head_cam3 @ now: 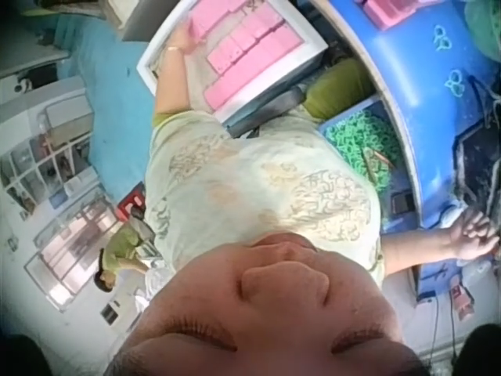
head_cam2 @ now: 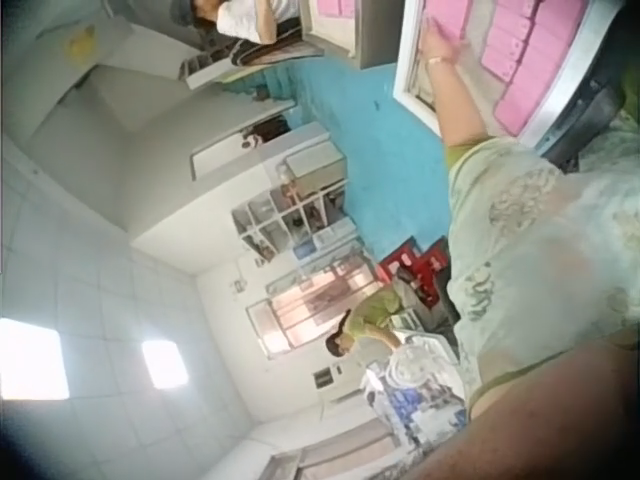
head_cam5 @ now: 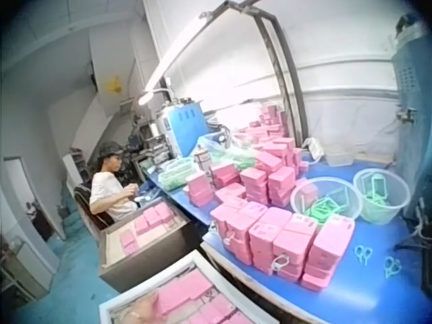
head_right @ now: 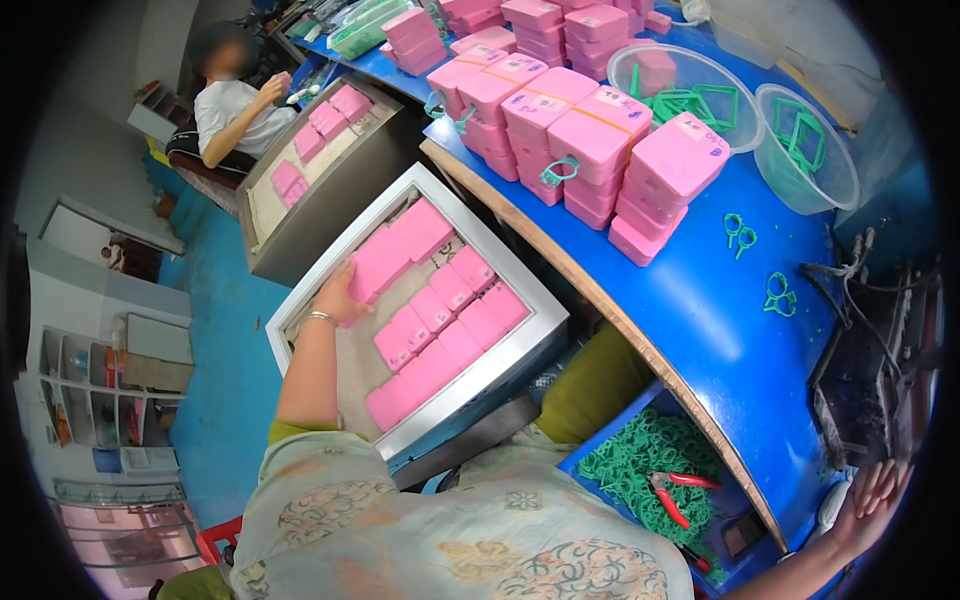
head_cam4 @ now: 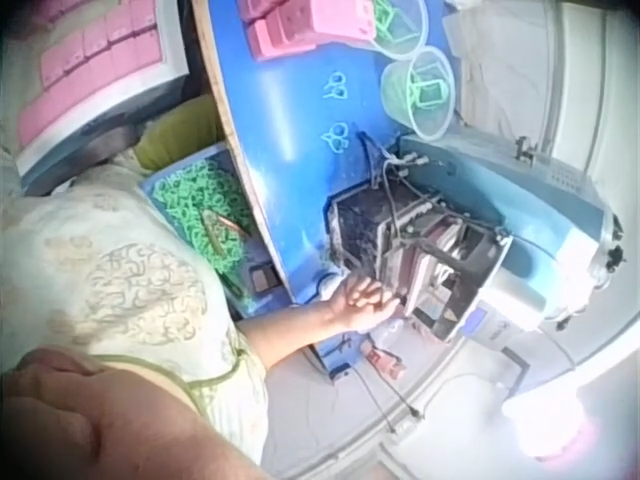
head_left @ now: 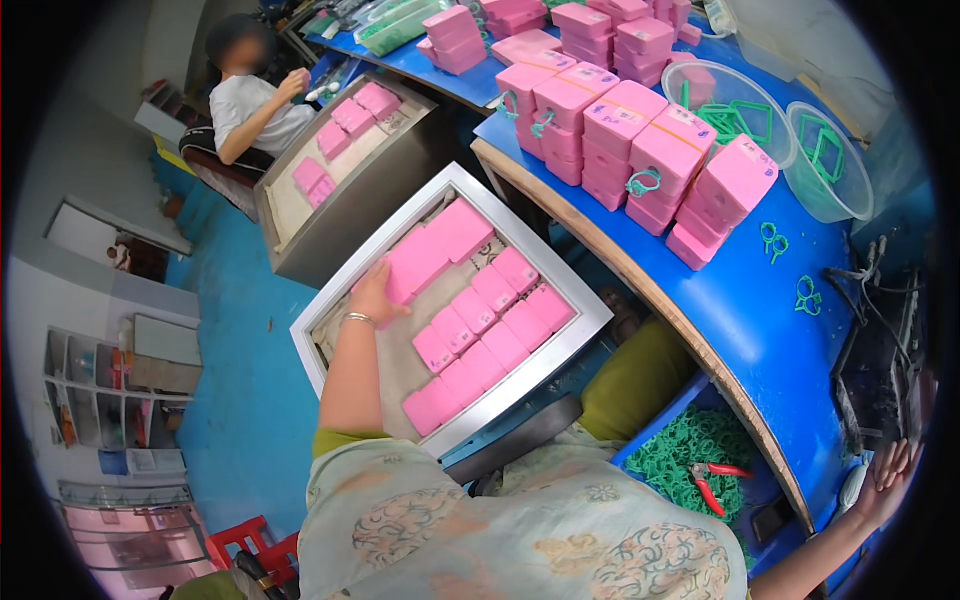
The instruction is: Extracting green wax patterns from silicone molds and preparing them for further processing.
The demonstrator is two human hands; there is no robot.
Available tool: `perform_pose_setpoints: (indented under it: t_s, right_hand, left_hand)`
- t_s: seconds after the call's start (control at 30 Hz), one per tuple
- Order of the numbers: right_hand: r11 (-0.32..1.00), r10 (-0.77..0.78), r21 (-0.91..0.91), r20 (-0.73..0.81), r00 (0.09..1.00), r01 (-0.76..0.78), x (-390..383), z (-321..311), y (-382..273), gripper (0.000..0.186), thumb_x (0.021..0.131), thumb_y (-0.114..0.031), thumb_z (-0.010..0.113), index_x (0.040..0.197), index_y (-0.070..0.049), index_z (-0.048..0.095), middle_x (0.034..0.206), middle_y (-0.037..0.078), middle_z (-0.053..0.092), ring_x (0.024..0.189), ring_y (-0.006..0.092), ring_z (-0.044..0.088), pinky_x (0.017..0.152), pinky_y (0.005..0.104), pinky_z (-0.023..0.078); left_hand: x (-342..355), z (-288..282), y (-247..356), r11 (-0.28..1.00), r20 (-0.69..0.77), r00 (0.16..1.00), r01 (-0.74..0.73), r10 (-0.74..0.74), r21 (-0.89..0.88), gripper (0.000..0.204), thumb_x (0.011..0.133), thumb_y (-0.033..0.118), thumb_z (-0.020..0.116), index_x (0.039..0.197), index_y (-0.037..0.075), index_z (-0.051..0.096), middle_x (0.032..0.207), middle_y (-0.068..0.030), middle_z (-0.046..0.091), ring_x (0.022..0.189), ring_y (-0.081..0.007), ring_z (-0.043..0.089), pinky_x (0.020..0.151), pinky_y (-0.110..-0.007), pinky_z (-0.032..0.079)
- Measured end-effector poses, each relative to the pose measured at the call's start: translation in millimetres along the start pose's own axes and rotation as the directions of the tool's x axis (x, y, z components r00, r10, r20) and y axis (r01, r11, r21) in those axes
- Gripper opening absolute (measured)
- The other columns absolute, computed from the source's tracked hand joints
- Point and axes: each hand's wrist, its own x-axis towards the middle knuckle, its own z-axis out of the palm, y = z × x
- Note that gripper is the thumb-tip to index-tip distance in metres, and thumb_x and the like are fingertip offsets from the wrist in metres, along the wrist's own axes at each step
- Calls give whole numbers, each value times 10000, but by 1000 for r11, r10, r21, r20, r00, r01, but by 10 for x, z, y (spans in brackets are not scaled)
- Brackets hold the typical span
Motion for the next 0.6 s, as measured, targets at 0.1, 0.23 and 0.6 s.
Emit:
perform_pose_setpoints:
  t_s: [0.1, 0.23, 0.6]
  right_hand:
    - [999, 40, 13, 119, 992, -42, -15, 47, 9, 398, 983, -181, 325, 597, -88, 291, 540, 33, 291, 364, 86, 200, 385, 218, 229]
    - [1000, 27, 3, 39, 999, -27, -41, 143, 26, 423, 979, -212, 342, 577, -88, 296, 527, 32, 302, 376, 87, 221, 389, 221, 229]
    - [972, -2, -234, -145, 989, -32, -538, 819, 174, 428, 990, -306, 300, 630, -87, 377, 444, -16, 285, 355, 67, 227, 355, 210, 197]
  left_hand:
    - [-39, -170, 624, 966, 16, 996, 83, -89, 244, 759, 616, 277, 774, 1247, 18, 441, 1322, -135, 420, 1204, -296, 410, 1011, -385, 328]
    - [-144, -54, 1599, 889, -211, 896, -426, 390, -168, 453, 655, 131, 708, 1064, 7, 559, 1058, -189, 561, 1004, -336, 506, 877, -403, 403]
    - [-57, 334, 2515, 955, 8, 961, -272, 275, -115, 601, 626, 304, 744, 1093, -17, 544, 959, -211, 607, 925, -347, 552, 848, -416, 428]
